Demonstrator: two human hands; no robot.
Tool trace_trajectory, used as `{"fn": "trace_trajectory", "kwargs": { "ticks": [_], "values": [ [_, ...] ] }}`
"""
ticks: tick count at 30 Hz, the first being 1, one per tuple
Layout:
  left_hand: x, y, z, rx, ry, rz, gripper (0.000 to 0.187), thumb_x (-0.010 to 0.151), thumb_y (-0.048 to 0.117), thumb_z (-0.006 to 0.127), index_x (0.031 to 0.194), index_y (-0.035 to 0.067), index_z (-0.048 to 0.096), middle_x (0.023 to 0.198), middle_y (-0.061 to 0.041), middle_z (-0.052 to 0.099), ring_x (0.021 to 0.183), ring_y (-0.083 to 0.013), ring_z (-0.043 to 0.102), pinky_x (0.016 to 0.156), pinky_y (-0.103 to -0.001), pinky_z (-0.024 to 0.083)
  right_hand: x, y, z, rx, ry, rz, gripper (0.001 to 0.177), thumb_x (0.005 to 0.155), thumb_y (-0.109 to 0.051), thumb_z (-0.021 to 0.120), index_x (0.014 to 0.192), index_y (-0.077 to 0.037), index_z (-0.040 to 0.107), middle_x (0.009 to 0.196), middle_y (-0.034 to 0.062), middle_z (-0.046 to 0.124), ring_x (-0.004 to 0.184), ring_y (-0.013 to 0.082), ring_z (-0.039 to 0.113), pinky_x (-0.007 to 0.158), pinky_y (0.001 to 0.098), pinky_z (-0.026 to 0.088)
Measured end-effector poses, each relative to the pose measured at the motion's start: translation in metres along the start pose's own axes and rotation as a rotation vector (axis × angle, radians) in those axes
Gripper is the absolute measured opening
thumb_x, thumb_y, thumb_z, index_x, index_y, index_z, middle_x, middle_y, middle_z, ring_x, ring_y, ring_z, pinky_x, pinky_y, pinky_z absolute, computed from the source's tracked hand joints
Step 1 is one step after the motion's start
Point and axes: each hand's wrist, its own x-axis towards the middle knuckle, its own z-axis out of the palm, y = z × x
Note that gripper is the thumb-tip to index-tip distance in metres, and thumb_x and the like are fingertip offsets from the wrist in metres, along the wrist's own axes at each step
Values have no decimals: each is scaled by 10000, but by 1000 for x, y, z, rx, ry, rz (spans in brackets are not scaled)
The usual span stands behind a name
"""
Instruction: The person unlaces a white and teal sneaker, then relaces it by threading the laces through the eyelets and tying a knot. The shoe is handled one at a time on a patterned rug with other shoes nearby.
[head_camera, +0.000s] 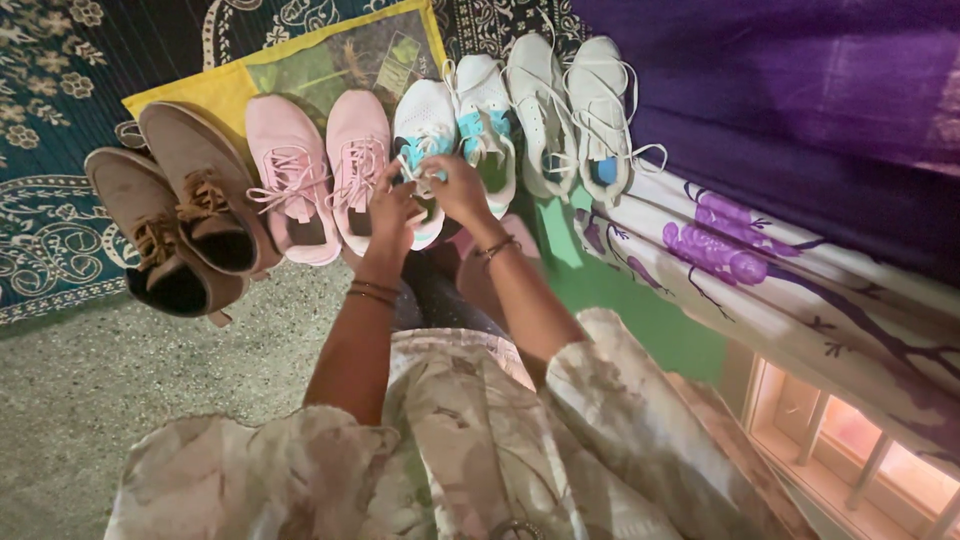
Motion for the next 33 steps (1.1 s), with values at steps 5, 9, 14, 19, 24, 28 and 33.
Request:
{"fn": "trace_trajectory", "kwargs": {
  "ticks": [5,9,14,19,24,28,33],
  "values": [
    [10,-12,-14,9,57,-9,490,926,-12,613,1397,110,551,808,5,620,563,-57,482,488,-226,405,5,-7,3,-144,17,-163,170,863,-84,673,1014,-104,748,967,96,729,988,301,683,891,397,538],
    [18,-27,-27,69,47,66,234,940,43,705,1149,46,601,728,23,539,523,-68,458,437,-239,352,8,-15,4,-232,-11,-62,82,887,-184,692,862,-128,747,905,117,673,917,325,662,803,422,535],
    [15,-41,-37,512,28,237,317,809,124,823,1069,23,672,726,-96,671,548,-162,622,496,-305,450,15,-16,5,-303,-21,-18,98,890,-173,662,829,-111,708,908,120,658,902,339,655,784,444,525],
    [9,-31,-25,1006,146,452,341,805,297,842,971,9,769,675,-152,710,559,-198,672,570,-359,511,12,-11,4,-267,25,-121,83,866,-173,691,821,-105,708,863,110,692,881,333,662,779,448,528],
    [2,-22,-15,868,133,393,267,874,277,813,934,19,783,626,-91,680,508,-162,643,535,-325,483,7,-19,-2,-130,-74,57,97,891,-185,694,887,-95,729,874,110,730,820,280,719,738,394,558],
    [2,-26,-16,672,88,321,193,883,199,792,896,7,770,608,-41,655,464,-118,596,458,-297,429,2,-19,-6,-99,-110,70,96,872,-149,710,930,-76,733,898,121,742,819,255,740,728,362,576],
    [5,-27,-19,696,87,391,186,904,180,802,872,-2,779,600,-35,638,479,-87,551,462,-282,401,-15,-15,-6,-29,-36,-20,131,834,-96,725,958,-60,702,942,120,724,872,253,733,749,354,588]
  ]
}}
